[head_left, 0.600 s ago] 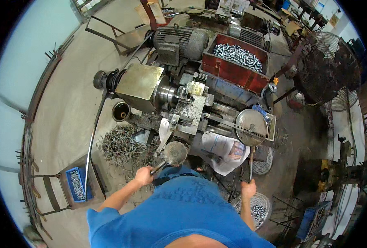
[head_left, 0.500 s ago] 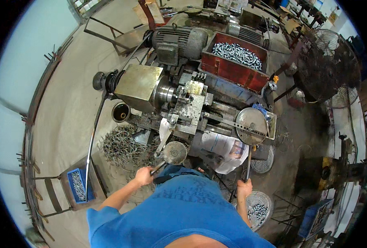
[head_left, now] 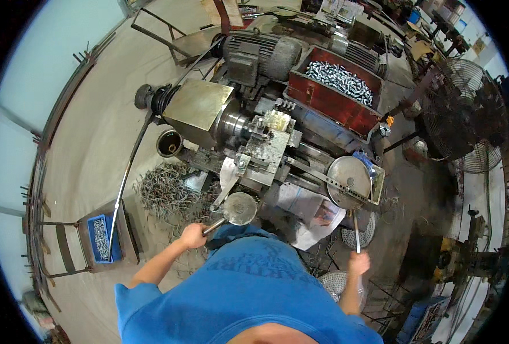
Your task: The person operates a metal lathe by placing small metal parts into the chuck, tightening them using a chuck key, and then using hand levers to move the cutting tool against the rotating part before releasing the finished piece.
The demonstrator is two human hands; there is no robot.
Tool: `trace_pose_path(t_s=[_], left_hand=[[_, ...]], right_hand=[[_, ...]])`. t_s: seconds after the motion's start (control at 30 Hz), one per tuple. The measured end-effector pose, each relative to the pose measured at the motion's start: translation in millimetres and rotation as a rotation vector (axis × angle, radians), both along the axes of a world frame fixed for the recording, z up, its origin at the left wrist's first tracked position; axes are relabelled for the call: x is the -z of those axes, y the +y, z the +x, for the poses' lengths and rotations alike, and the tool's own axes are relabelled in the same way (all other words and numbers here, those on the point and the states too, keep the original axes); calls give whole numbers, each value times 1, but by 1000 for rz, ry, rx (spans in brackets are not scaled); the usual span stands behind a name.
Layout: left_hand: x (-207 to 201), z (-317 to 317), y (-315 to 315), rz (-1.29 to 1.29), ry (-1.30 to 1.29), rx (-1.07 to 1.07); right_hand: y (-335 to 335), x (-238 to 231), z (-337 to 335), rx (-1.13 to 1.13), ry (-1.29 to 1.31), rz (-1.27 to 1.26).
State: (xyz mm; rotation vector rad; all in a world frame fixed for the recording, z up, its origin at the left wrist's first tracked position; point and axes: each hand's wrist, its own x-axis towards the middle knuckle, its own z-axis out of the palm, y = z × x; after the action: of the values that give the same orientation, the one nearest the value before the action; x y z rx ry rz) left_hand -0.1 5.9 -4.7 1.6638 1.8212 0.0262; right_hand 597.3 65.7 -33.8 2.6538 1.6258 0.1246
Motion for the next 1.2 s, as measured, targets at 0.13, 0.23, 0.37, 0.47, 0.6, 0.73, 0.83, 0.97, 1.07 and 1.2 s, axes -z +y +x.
trace_pose_path(t_s=[0.13, 0.23, 0.37, 0.47, 0.6, 0.73, 0.83, 0.97, 1.07, 1.2], left_hand=[[-7, -4, 15, -241, -379, 40], [-21, -23, 29, -373, -723, -95], [29, -91, 53, -157, -494, -442], [74, -141, 93, 51, 111, -302], [89, -166, 140, 24, 421, -58], [135, -178, 154, 11, 476, 158], [171, -184, 152, 28, 511, 216], [276, -131, 120, 388, 171, -675], [207, -131, 140, 2, 327, -259], [143, -158, 151, -74, 483, 147]], right_hand=[[96, -25, 66, 242, -157, -178], [124, -37, 36, 95, -134, 15], [95, -30, -43, -163, -3, 281], [24, 31, -66, -97, 344, 106], [-54, 34, -109, 35, 462, -129], [-75, 13, -117, 139, 492, -261], [-87, 10, -119, 146, 580, -227], [-113, 12, -120, 55, 557, -207], [-90, 21, -91, -59, 562, -110], [35, -68, -135, -203, 556, -56]])
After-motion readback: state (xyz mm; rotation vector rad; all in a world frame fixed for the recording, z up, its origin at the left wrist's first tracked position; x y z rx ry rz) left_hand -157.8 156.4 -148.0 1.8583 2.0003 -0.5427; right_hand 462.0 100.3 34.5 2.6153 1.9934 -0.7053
